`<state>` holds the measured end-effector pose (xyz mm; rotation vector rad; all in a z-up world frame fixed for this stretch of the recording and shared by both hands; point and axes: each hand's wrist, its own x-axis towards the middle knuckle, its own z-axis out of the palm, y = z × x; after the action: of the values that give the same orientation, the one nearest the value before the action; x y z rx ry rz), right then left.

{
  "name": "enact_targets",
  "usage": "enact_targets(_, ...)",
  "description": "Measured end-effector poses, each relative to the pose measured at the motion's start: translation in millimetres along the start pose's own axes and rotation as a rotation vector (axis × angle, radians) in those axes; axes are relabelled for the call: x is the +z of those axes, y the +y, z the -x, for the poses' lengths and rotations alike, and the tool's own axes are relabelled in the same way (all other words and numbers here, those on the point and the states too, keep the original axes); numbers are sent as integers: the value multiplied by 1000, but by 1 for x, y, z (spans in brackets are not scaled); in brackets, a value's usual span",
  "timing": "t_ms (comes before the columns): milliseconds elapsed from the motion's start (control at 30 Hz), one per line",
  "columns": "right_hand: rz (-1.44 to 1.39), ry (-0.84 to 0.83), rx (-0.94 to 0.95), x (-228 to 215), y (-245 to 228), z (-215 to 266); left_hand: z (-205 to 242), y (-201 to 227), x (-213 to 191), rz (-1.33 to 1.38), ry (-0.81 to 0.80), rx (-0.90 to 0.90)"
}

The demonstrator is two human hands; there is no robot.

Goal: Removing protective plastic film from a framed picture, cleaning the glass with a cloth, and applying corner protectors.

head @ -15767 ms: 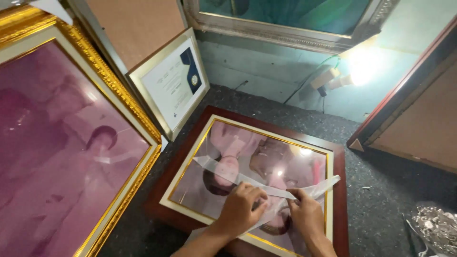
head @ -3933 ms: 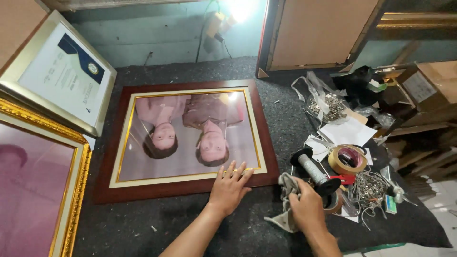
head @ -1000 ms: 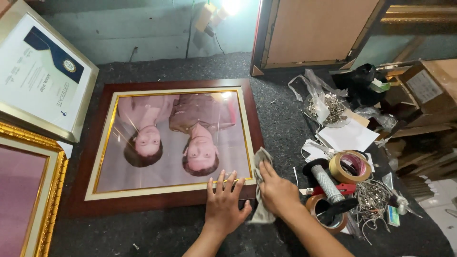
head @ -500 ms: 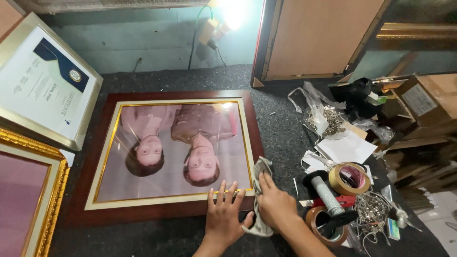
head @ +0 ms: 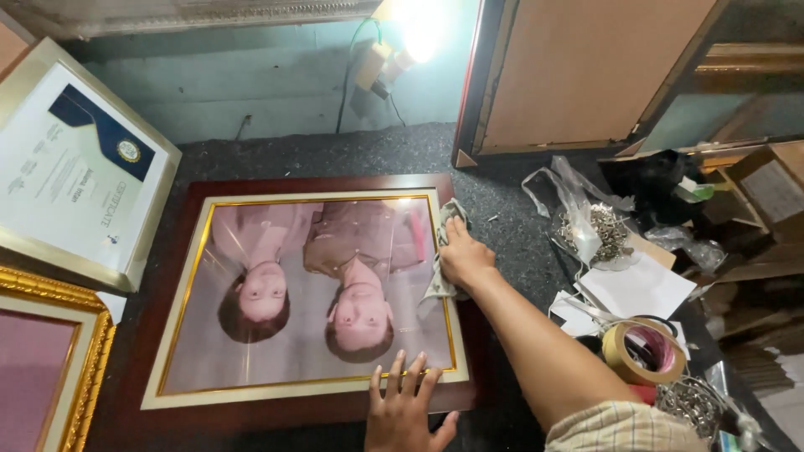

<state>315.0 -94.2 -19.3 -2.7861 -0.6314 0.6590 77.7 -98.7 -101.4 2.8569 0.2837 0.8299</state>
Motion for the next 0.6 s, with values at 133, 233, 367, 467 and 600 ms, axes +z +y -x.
enact_targets(133,8,-92,50,2,-1,79,2,1,1,-41,17,6)
enact_targets(233,96,-98,58,37,23,113,7,0,8,-16,-55,-18)
enact_targets(367,74,-14,24,41,29,85,9,0,17,-19,-39,-26)
enact_targets(467,18,-17,-16,20,11,30,10,-3,27,-116,99,-26)
enact_targets(600,82,-15,-73,1,-6,-52,3,-5,40,-135,276,-25)
